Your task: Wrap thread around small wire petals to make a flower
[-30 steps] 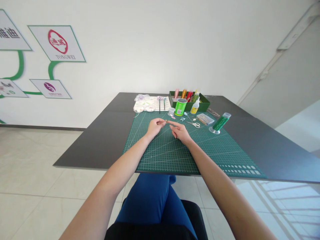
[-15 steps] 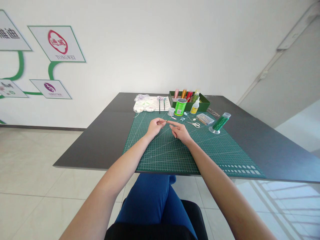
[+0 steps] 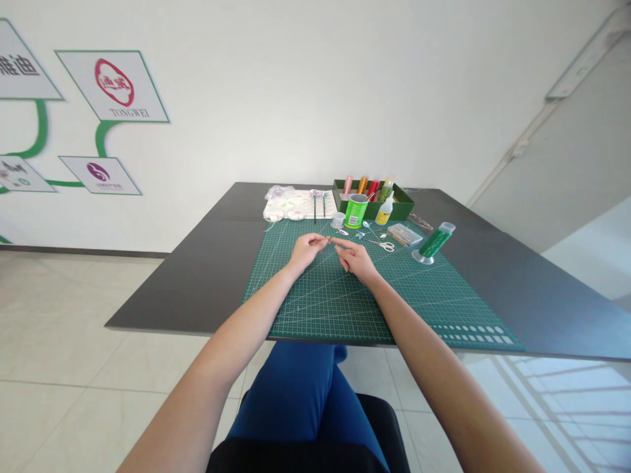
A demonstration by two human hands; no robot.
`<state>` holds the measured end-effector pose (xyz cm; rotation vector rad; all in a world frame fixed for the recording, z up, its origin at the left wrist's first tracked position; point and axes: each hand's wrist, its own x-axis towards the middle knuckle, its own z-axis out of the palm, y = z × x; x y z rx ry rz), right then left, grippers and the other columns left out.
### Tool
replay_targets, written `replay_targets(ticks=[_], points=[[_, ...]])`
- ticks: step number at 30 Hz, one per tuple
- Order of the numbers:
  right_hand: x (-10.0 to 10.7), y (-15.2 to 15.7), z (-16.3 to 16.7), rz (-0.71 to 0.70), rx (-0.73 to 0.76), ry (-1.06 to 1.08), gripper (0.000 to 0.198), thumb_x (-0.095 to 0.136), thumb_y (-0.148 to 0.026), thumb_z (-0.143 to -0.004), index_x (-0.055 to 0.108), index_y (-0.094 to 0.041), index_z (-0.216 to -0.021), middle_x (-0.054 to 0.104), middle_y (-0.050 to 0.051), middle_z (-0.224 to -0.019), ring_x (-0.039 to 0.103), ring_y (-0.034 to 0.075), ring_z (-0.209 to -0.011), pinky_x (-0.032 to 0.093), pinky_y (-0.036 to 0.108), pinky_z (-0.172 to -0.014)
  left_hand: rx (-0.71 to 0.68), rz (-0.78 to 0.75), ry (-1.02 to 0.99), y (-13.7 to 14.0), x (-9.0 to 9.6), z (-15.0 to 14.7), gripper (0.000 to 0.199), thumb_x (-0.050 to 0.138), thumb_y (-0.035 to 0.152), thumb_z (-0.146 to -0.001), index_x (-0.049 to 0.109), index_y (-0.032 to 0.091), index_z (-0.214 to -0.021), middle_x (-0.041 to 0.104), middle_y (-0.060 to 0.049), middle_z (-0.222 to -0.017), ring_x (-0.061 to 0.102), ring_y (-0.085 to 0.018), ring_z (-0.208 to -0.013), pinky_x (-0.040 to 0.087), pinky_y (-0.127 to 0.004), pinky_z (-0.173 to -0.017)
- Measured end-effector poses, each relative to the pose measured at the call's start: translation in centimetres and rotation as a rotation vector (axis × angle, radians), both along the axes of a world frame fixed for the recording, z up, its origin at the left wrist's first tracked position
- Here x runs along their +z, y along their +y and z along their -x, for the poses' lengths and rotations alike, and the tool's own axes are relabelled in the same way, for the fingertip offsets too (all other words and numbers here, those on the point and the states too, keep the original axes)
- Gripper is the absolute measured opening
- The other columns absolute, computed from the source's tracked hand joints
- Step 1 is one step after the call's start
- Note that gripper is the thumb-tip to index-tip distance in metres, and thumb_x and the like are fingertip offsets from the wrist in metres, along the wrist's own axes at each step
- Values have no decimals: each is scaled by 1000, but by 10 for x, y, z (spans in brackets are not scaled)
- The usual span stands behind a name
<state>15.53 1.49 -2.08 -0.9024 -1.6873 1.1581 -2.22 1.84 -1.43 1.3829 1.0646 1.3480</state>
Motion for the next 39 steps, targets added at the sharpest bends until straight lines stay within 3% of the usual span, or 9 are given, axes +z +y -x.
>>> replay_targets(ticks=[14, 23, 39], points=[[-2, 2, 0, 8, 17, -4, 63, 59, -48, -88, 62, -6, -135, 45, -9, -37, 30, 7, -32, 24, 20, -37, -8, -25, 11, 3, -4, 0, 18, 74, 31, -76, 70, 14, -80, 61, 0, -65, 51, -11, -60, 41, -24, -61], [-3, 3, 0, 18, 25, 10, 63, 60, -49, -88, 63, -7, -135, 46, -9, -36, 31, 8, -31, 24, 20, -36, -23, -14, -2, 2, -3, 1, 21, 76, 33, -75, 69, 13, -79, 59, 1, -61, 45, -9, -52, 34, -23, -51], [-1, 0, 1, 21, 14, 10, 67, 59, -51, -87, 61, -6, -137, 47, -8, -38, 33, 8, -32, 26, 20, -37, -31, -8, 6, 0, 0, 2, 26, 78, 36, -76, 69, 13, -81, 58, 1, -60, 45, -8, -48, 37, -23, -49]])
